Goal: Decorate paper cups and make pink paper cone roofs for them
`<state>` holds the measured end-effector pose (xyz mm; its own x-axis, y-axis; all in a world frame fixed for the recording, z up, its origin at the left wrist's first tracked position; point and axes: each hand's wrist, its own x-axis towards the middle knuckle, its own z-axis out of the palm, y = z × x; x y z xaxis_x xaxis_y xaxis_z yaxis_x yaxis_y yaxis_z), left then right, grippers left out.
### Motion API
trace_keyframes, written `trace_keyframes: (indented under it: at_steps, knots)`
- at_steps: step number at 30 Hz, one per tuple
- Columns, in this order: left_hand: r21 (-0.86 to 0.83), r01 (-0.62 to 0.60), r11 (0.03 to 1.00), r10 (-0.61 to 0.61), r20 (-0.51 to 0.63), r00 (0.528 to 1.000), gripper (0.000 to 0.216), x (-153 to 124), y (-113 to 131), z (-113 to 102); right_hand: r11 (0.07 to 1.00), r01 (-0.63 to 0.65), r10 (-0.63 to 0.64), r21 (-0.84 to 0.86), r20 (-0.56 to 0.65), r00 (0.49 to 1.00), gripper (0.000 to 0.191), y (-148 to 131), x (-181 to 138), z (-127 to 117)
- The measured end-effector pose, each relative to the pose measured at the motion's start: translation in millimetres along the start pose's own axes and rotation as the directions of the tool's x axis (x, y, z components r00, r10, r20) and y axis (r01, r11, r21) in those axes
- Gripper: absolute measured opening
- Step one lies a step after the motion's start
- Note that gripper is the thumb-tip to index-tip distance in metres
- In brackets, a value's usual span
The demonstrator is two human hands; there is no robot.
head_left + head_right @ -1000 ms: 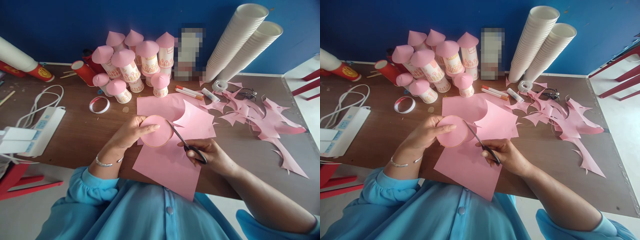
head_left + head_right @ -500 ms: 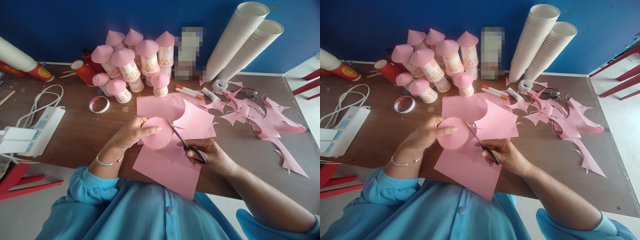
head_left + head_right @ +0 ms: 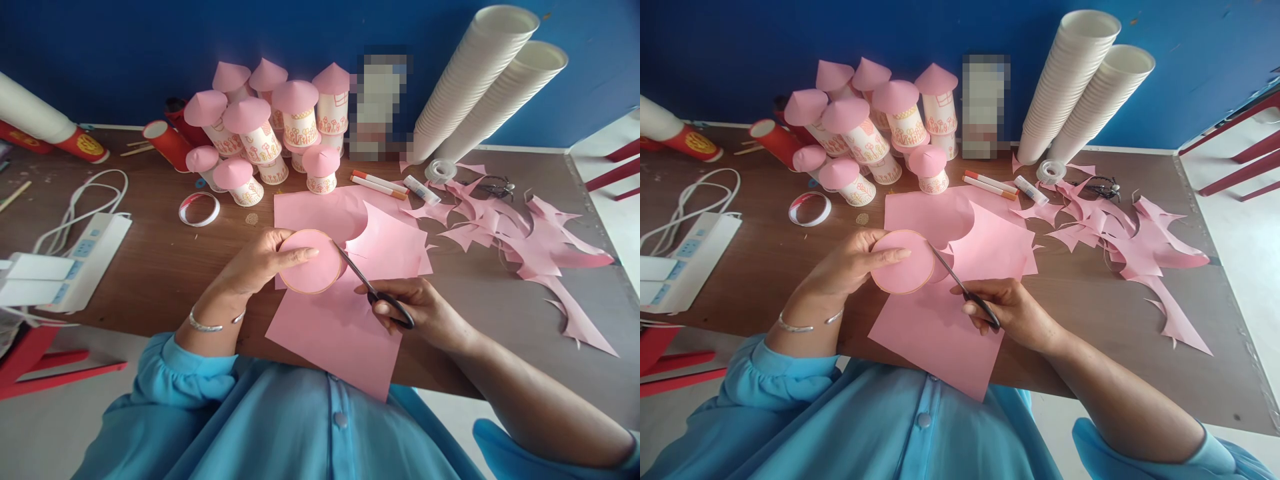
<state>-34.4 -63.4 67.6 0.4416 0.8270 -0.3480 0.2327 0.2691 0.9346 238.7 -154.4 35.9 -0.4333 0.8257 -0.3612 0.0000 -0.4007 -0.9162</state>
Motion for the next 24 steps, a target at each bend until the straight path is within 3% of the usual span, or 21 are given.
trace_keyframes:
  at_steps: [8, 24]
  knots:
    - [0.043, 0.003, 0.999, -0.005, 0.038, 0.999, 0.038, 1.4, -2.4, -0.6, 1.0, -0.002, 0.002, 0.006, -0.018, 1.0, 0.057, -1.2, 0.3, 1.0]
    - [-0.031, 0.033, 0.999, -0.03, 0.11, 0.994, 0.034, 2.4, -0.9, 3.7, 1.0, -0.004, 0.003, -0.005, -0.035, 0.999, 0.057, -2.2, 0.3, 3.0]
